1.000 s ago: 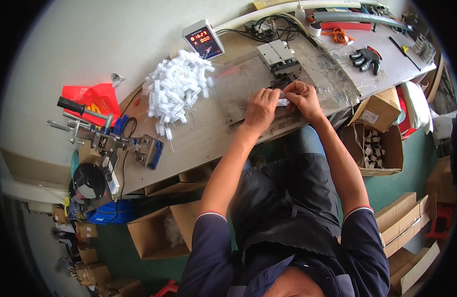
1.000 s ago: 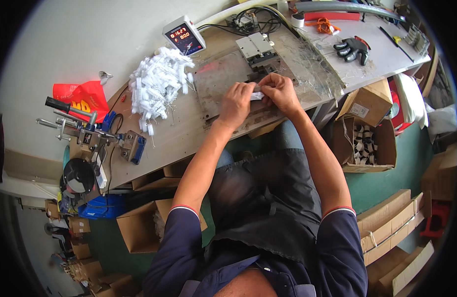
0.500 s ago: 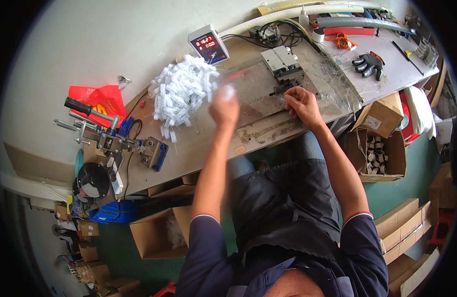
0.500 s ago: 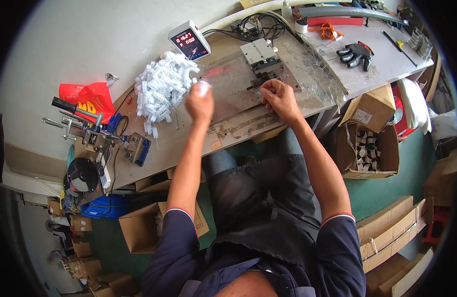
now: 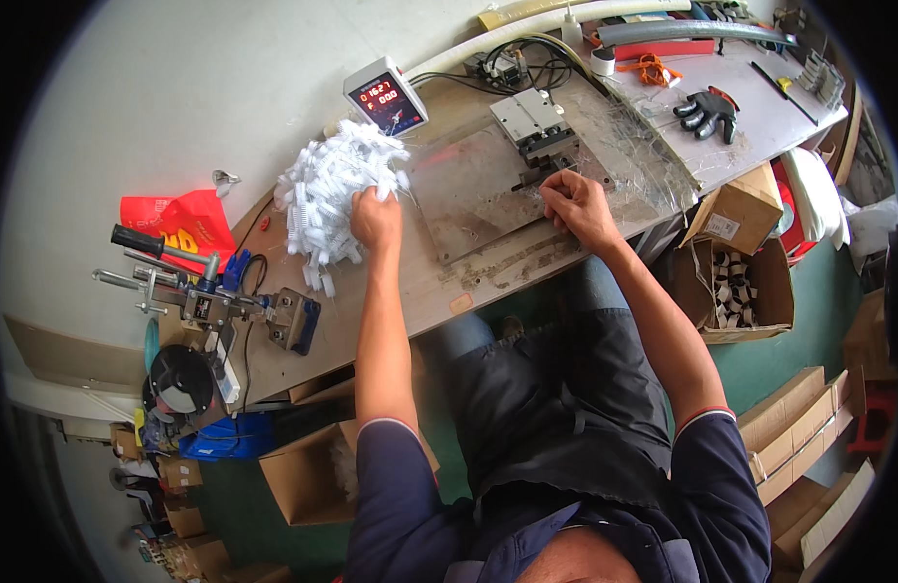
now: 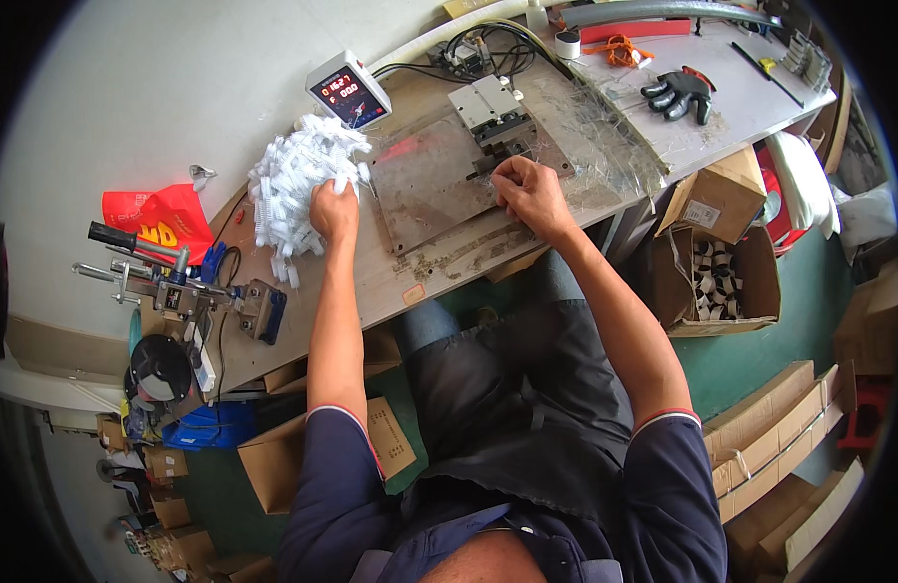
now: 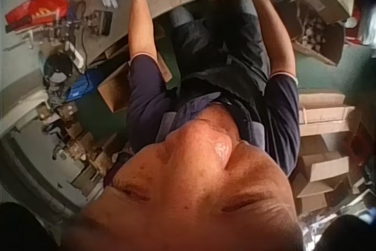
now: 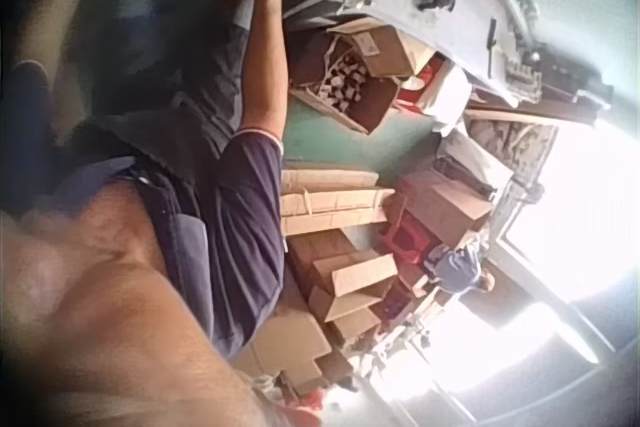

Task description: The person assembles small white plastic components by fitting parts together and pressing them with a small hand press machine.

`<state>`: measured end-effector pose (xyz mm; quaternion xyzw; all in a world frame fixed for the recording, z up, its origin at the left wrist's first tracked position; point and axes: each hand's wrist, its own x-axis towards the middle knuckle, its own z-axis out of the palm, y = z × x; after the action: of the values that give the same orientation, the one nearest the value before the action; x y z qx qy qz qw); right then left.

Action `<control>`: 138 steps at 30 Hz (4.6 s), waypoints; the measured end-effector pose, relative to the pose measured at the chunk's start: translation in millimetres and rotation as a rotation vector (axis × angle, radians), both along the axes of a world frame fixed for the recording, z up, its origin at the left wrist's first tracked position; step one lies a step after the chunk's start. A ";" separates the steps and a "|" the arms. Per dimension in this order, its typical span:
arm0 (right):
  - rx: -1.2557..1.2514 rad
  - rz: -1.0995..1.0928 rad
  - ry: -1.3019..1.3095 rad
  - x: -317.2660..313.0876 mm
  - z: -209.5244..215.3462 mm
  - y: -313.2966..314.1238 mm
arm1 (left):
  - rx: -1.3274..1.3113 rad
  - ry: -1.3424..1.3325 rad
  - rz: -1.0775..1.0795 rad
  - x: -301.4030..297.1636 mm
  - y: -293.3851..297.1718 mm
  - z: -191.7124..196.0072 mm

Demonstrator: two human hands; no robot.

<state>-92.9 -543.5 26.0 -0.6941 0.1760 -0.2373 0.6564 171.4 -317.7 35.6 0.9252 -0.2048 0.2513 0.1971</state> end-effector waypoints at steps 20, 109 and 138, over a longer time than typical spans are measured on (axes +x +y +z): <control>0.367 0.153 0.018 -16.4 24.8 7.0 | -1.014 1.383 -0.715 -199.5 -66.3 14.2; 0.097 -0.213 -0.086 -3.8 0.1 -0.5 | -0.249 0.011 -0.708 -140.1 -51.8 -18.8; -0.196 0.636 0.136 134.9 92.8 184.7 | -0.896 0.341 0.130 -91.8 349.0 1.1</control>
<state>42.0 -358.8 118.8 -0.7882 -0.0295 0.0101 0.6147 79.6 31.3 36.8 0.7881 0.0173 0.1712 0.5910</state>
